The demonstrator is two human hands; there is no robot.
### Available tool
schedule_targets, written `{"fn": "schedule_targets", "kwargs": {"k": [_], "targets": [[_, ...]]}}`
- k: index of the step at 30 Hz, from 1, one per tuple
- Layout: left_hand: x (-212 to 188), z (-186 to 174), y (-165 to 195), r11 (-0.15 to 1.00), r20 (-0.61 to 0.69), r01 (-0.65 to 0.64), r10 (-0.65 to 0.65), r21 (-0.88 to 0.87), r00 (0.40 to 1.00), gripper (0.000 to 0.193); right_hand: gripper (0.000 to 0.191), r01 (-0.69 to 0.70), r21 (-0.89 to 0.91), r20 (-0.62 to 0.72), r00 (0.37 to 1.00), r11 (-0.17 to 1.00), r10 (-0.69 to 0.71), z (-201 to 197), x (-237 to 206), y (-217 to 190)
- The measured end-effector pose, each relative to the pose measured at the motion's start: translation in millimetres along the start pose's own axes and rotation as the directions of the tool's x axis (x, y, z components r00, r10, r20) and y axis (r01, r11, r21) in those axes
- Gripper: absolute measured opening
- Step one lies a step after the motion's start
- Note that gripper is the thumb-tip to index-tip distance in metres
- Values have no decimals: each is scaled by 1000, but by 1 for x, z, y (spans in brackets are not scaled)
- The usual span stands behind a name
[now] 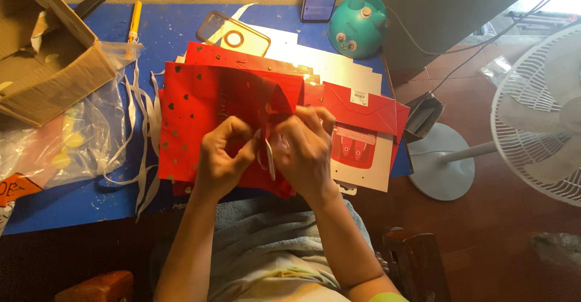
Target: The person assembles red gift boxes by threading white ribbons through internal slots and folding the flaps closed. They handle multiple boxes one at a time, securing each ribbon and stacking the finished boxes on the table.
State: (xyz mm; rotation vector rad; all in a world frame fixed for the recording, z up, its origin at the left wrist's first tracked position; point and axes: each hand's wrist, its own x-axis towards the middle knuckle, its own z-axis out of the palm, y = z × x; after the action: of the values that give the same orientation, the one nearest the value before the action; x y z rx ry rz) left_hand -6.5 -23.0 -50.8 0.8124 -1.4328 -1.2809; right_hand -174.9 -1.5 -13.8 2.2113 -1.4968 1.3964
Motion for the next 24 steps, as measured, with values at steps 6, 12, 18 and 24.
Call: {"fn": "schedule_targets", "kwargs": {"k": [6, 12, 18, 24], "targets": [[-6, 0, 4, 989, -47, -145, 144, -2, 988, 10, 20, -177, 322, 221, 969, 930, 108, -8, -3, 3], [-5, -3, -8, 996, -41, -37, 34, -84, 999, 11, 20, -428, 237, 525, 812, 872, 255, -3, 1, 1], [-3, -8, -8, 995, -29, -97, 96, -39, 995, 10, 14, -401, 308, 470, 853, 863, 228, -10, -6, 0], [6, -10, -6, 996, -2, -84, 84, -29, 997, 9, 16, -723, 689, 606, 613, 49, 508, 7, -13, 37]]}}
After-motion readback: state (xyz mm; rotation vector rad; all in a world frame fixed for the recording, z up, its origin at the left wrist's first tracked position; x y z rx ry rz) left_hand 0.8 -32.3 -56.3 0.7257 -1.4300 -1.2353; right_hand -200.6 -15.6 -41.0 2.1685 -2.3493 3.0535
